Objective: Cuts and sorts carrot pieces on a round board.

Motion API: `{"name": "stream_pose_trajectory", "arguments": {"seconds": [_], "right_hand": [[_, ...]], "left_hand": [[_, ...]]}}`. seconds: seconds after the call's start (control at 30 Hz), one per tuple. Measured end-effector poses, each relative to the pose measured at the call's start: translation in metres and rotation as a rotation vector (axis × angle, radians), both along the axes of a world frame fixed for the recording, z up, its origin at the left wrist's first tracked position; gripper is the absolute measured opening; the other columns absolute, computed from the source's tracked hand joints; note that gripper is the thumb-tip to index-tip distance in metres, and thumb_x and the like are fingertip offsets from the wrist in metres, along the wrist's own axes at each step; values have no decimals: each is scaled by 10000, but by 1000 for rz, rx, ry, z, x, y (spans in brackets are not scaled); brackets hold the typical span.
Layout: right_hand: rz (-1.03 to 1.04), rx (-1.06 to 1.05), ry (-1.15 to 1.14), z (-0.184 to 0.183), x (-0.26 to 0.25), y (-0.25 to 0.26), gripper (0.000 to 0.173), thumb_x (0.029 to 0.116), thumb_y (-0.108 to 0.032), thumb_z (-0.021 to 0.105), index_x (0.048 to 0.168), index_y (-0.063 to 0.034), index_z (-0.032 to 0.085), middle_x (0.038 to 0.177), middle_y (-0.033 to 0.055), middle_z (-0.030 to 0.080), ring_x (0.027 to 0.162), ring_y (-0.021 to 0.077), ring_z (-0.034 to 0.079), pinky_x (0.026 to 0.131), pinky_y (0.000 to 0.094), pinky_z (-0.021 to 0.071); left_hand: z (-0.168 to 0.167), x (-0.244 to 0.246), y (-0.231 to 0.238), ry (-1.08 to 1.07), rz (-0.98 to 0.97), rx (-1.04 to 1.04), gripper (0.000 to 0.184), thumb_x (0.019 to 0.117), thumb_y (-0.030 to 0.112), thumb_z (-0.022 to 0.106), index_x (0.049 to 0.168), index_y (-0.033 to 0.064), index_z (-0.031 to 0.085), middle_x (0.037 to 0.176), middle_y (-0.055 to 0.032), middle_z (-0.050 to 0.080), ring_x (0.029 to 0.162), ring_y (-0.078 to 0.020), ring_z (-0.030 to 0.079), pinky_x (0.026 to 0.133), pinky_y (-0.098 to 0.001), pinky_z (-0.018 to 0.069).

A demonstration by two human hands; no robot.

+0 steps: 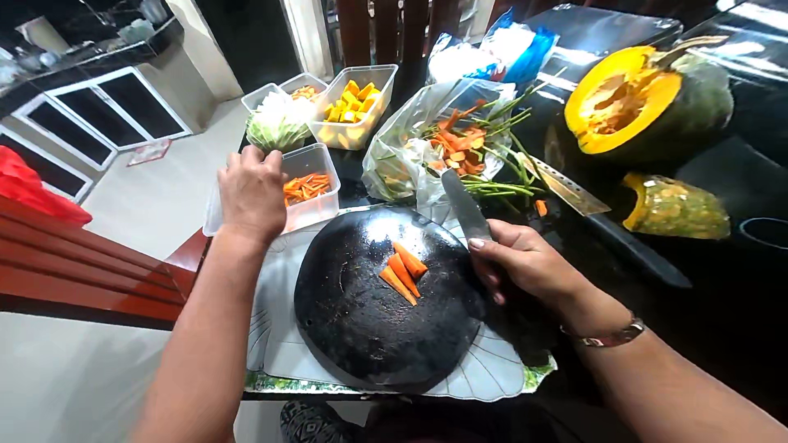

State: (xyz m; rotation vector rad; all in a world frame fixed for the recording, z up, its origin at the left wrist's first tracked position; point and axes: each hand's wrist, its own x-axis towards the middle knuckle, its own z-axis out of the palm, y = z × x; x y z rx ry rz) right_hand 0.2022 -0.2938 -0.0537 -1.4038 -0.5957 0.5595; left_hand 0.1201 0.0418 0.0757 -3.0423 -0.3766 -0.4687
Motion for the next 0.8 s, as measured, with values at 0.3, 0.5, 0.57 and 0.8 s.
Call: {"name": "stream_pose_trajectory", "arguments": {"seconds": [0.3,0.5,0.57,0.8], "right_hand": [[-19,7,2,0,-3,1,163,1020,-112,426,923,-147,553,543,-65,535,385,40,517,367,206,487],[-31,31,16,-2,-3,2,136,1006,-116,444,938,-170,548,544,-88,534,384,28,517,365,204,490],[-23,40,15,-3,-2,2,111,991,-108,471,957,-178,550,540,-103,526,382,16,508,363,195,484],[-4,-73,-119,-6,-1,5,98,960,-168,592,1037,-218,557,560,-152,522,362,-20,467,339,179,458]], "left_hand": [[-90,-34,-58,117,-425,-397,152,964,117,667,1005,1,756,980,-167,713,973,-339,682,864,-528,529],[-101,-45,-45,-15,-416,-505,170,965,97,627,965,-26,744,911,-155,711,872,-276,700,822,-458,563],[-100,-43,-29,-152,-375,-556,166,960,84,623,963,-31,743,909,-136,716,839,-210,697,792,-392,574],[-46,17,49,-399,-97,-545,227,972,62,568,1085,-93,689,997,-220,712,900,-273,695,857,-460,554]]}}
